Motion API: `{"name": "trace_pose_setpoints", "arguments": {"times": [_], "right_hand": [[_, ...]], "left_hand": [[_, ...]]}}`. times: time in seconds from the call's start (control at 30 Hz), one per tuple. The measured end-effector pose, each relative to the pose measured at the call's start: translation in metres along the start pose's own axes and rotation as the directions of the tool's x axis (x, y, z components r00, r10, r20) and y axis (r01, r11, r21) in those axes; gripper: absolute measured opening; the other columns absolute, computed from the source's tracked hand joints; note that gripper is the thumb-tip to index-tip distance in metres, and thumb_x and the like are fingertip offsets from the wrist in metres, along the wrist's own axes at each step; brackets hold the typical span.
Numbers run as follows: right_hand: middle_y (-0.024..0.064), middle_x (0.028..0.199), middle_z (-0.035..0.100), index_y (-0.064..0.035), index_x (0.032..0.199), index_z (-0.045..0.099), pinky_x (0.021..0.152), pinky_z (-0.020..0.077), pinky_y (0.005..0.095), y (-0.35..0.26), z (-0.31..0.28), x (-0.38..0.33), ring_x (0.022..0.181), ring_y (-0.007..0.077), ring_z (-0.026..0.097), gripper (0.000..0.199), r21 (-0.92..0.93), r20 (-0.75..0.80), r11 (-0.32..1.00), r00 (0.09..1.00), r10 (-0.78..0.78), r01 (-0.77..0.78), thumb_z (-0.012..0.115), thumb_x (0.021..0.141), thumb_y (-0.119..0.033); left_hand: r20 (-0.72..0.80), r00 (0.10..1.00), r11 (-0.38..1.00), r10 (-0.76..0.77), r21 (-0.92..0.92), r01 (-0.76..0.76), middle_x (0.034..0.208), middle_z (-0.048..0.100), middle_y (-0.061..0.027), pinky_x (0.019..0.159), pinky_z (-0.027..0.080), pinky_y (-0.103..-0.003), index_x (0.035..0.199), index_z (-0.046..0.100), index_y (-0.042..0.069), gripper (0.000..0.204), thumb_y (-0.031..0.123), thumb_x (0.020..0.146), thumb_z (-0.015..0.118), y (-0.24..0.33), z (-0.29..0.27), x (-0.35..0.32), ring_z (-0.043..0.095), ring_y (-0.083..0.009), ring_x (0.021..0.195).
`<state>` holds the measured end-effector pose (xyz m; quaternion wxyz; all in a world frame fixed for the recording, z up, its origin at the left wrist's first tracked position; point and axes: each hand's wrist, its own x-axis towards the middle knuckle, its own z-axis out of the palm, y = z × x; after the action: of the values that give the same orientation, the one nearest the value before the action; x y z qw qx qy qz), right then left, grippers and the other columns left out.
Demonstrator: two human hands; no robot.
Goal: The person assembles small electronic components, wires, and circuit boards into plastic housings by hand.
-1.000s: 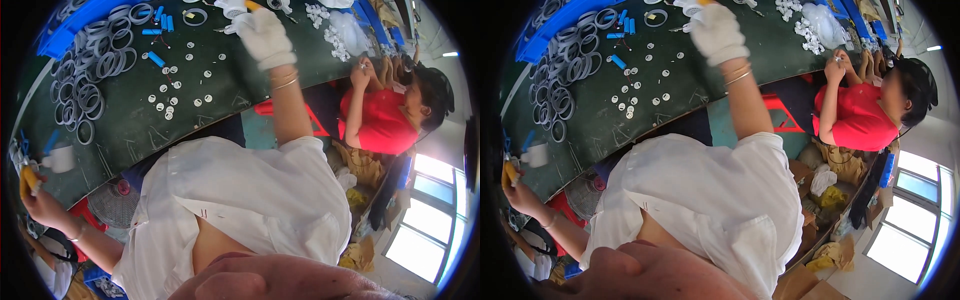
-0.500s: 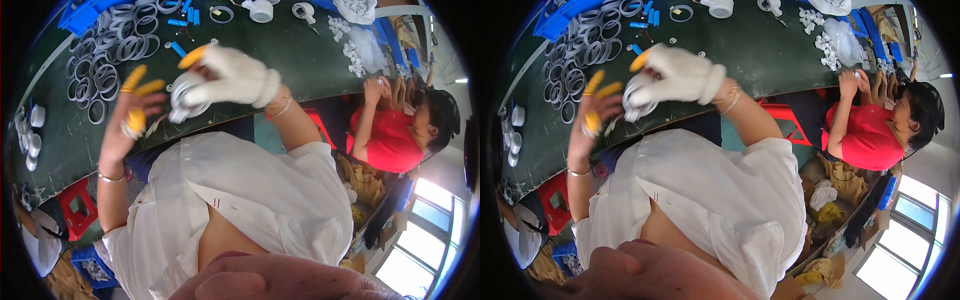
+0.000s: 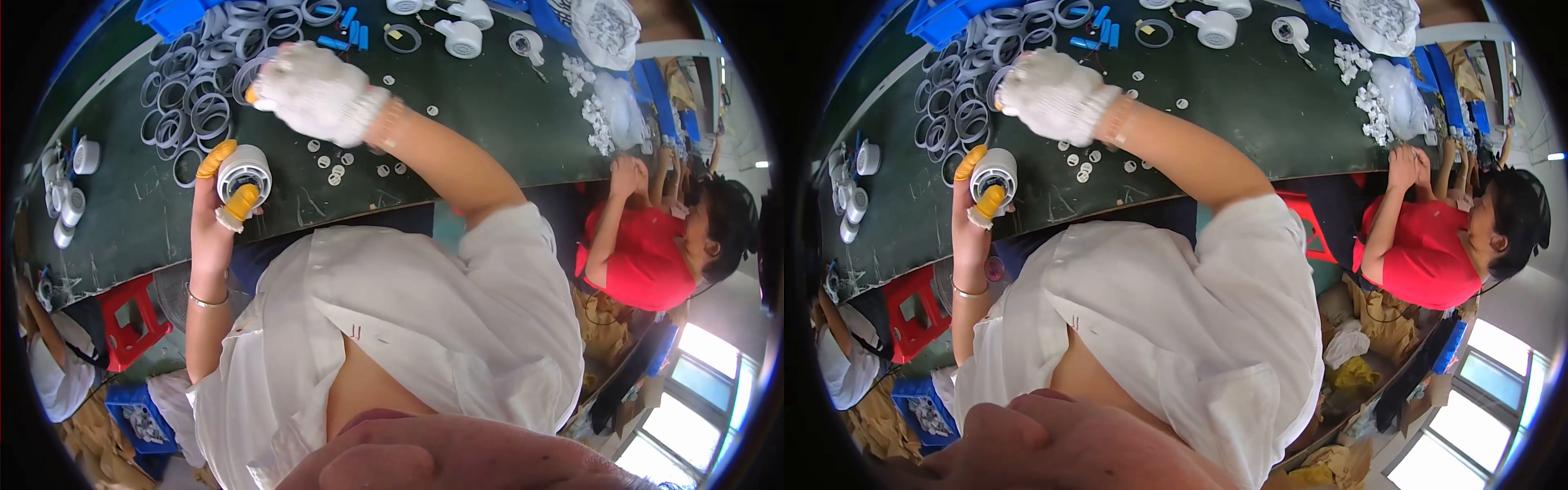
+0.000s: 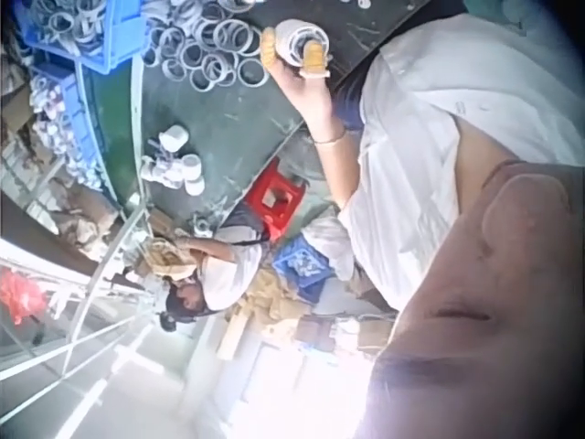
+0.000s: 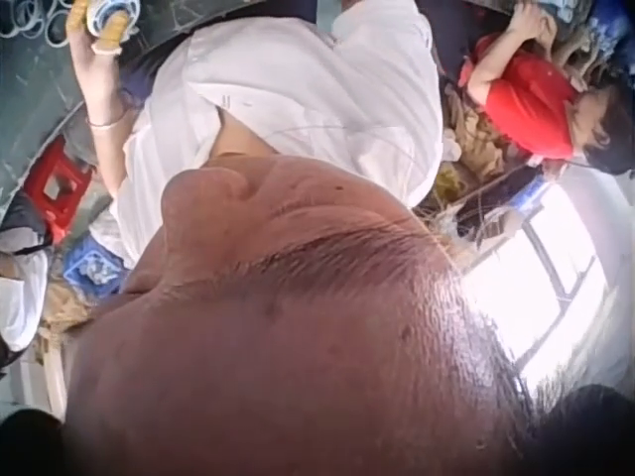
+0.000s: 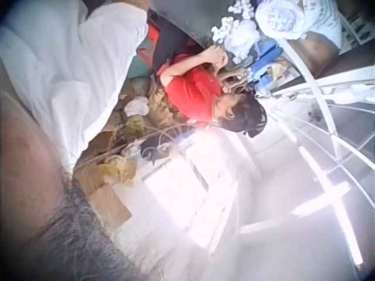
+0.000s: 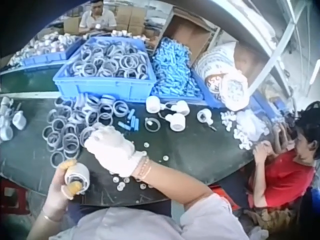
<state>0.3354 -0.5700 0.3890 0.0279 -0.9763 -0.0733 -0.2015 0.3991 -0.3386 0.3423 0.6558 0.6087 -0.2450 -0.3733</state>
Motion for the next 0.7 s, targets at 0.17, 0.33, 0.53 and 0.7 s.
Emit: {"name": "trace_pose_setpoints", "arguments": {"times": [0.17,0.33,0.53,0.7], "right_hand": [[0.0009,0.102,0.064,-0.0124,0.088,0.067,0.074,0.0474,0.0366,-0.023,-0.039,-0.059,0.089,0.0255,0.057,0.014,0.289,-0.095,0.956,0.993,0.076,-0.045,0.068,0.074,-0.016],[0.0018,0.102,0.064,-0.0093,0.091,0.068,0.075,0.0466,0.0369,-0.031,-0.049,-0.083,0.090,0.0264,0.056,0.014,0.480,0.054,0.872,0.996,0.078,-0.094,0.069,0.080,-0.018],[0.0037,0.095,0.065,-0.0054,0.092,0.069,0.076,0.0464,0.0362,-0.031,-0.049,-0.084,0.086,0.0266,0.057,0.023,0.508,0.129,0.839,0.980,0.149,-0.195,0.071,0.080,-0.025],[0.0104,0.077,0.062,-0.0011,0.096,0.069,0.059,0.0452,0.0297,-0.045,-0.060,-0.080,0.061,0.0183,0.059,0.021,0.893,0.322,0.101,0.779,0.538,-0.439,0.066,0.085,-0.019]], "left_hand": [[0.161,0.958,0.879,0.238,0.384,-0.282,0.122,0.057,-0.0083,0.079,0.053,-0.028,0.134,0.047,0.007,0.065,-0.001,0.076,0.075,0.010,-0.004,-0.003,0.062,-0.0156,0.099],[0.410,0.865,0.594,0.289,0.632,-0.498,0.113,0.060,-0.0103,0.072,0.053,-0.030,0.126,0.058,0.013,0.062,0.003,0.068,0.076,0.035,0.015,0.003,0.066,-0.0269,0.087],[0.334,0.924,0.963,0.186,0.126,-0.239,0.119,0.060,-0.0076,0.080,0.054,-0.030,0.139,0.045,0.010,0.068,0.002,0.077,0.073,0.011,0.025,0.005,0.065,-0.0193,0.095],[0.203,0.975,0.850,-0.092,-0.495,0.183,0.129,0.053,-0.0138,0.087,0.056,-0.041,0.149,0.024,0.011,0.070,0.030,0.093,0.061,0.007,0.031,0.008,0.065,-0.0239,0.098]]}}
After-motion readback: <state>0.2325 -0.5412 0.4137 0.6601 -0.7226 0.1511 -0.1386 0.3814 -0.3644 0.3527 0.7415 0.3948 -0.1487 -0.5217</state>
